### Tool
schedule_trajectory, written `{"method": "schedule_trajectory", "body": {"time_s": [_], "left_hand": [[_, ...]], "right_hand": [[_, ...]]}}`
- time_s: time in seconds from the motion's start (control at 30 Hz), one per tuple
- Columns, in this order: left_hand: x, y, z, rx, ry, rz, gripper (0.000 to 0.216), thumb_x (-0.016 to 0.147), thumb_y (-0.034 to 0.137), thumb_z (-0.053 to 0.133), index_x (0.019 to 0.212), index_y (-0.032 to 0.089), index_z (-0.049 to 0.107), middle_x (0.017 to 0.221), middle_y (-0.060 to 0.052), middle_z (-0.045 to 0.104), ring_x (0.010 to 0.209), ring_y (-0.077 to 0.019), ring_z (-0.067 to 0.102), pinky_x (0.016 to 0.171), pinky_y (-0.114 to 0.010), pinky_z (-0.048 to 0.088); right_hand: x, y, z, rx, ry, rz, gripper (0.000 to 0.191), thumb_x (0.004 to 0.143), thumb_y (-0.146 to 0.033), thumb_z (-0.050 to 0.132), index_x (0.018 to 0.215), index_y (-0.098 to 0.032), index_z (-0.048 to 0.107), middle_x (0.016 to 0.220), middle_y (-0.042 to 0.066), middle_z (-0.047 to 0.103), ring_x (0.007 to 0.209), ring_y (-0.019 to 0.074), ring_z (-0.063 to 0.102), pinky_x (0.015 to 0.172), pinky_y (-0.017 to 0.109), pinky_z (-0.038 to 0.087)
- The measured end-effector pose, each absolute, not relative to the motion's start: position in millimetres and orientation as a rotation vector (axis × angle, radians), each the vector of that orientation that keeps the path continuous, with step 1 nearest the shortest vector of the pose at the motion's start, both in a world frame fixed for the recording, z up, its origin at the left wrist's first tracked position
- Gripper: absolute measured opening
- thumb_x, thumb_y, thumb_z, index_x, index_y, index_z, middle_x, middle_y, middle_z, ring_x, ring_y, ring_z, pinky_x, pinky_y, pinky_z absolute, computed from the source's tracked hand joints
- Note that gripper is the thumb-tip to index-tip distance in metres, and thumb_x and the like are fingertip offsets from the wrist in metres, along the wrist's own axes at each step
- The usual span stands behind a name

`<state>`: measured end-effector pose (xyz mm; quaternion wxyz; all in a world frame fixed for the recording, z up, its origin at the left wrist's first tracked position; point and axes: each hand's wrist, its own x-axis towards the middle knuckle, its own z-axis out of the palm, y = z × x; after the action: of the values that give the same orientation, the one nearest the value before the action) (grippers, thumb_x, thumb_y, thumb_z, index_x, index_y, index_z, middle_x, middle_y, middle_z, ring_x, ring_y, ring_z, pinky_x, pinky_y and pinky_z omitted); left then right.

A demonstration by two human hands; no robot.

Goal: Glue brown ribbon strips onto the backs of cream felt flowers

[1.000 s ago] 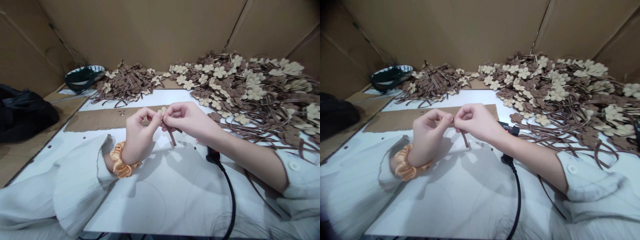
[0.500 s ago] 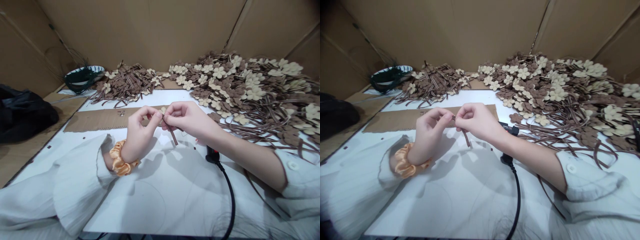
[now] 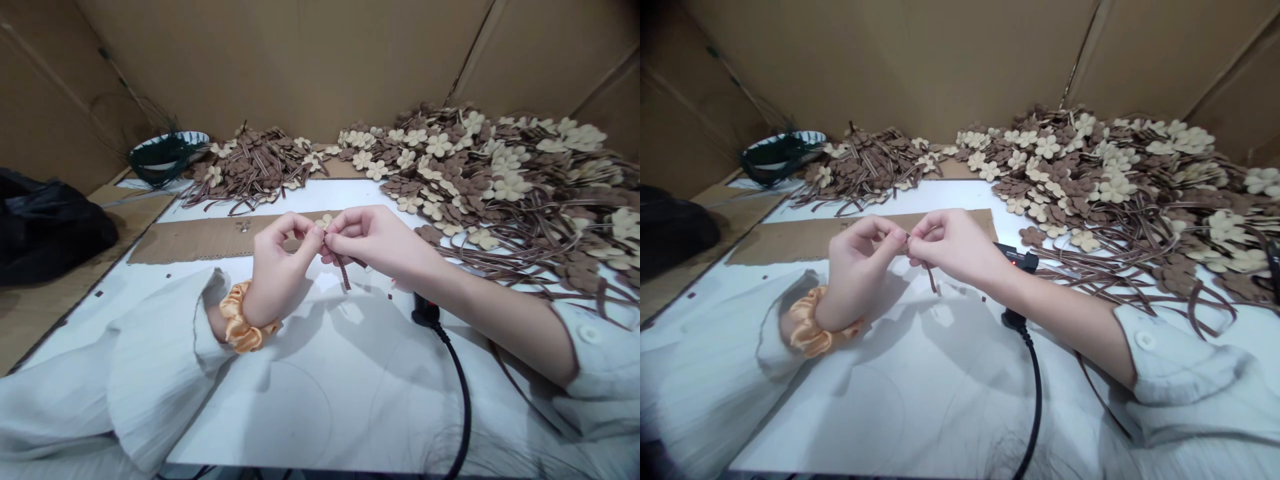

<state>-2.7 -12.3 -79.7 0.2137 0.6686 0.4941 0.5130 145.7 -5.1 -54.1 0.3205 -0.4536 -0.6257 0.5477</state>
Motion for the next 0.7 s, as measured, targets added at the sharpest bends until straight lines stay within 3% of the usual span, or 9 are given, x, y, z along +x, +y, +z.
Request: {"method": "schedule_trajectory", "body": {"time_s": [0.33, 0.7], "left_hand": [[-3.9, -13.5, -81.1, 1.882, 1.356, 1.419, 0.014, 0.078, 0.016, 0.054, 0.064, 0.017, 0.056, 0.061, 0.003, 0.058, 0.061, -0.0109, 0.050, 0.063, -0.023, 0.042], [-3.7, -13.9, -80.7, 1.910, 1.371, 1.414, 0.016, 0.079, 0.017, 0.054, 0.063, 0.017, 0.055, 0.060, 0.003, 0.056, 0.061, -0.0108, 0.049, 0.063, -0.022, 0.041]], "right_hand": [[144.8, -6.1, -53.2, -1.173, -1.624, 1.440, 0.004, 0.075, -0.018, 0.056, 0.072, -0.015, 0.056, 0.067, 0.004, 0.068, 0.055, 0.0075, 0.058, 0.040, 0.012, 0.038], [143.6, -7.4, -50.7, -1.159, -1.599, 1.469, 0.007, 0.076, -0.012, 0.055, 0.070, -0.015, 0.053, 0.066, 0.005, 0.068, 0.060, 0.0095, 0.061, 0.054, 0.017, 0.048]]}}
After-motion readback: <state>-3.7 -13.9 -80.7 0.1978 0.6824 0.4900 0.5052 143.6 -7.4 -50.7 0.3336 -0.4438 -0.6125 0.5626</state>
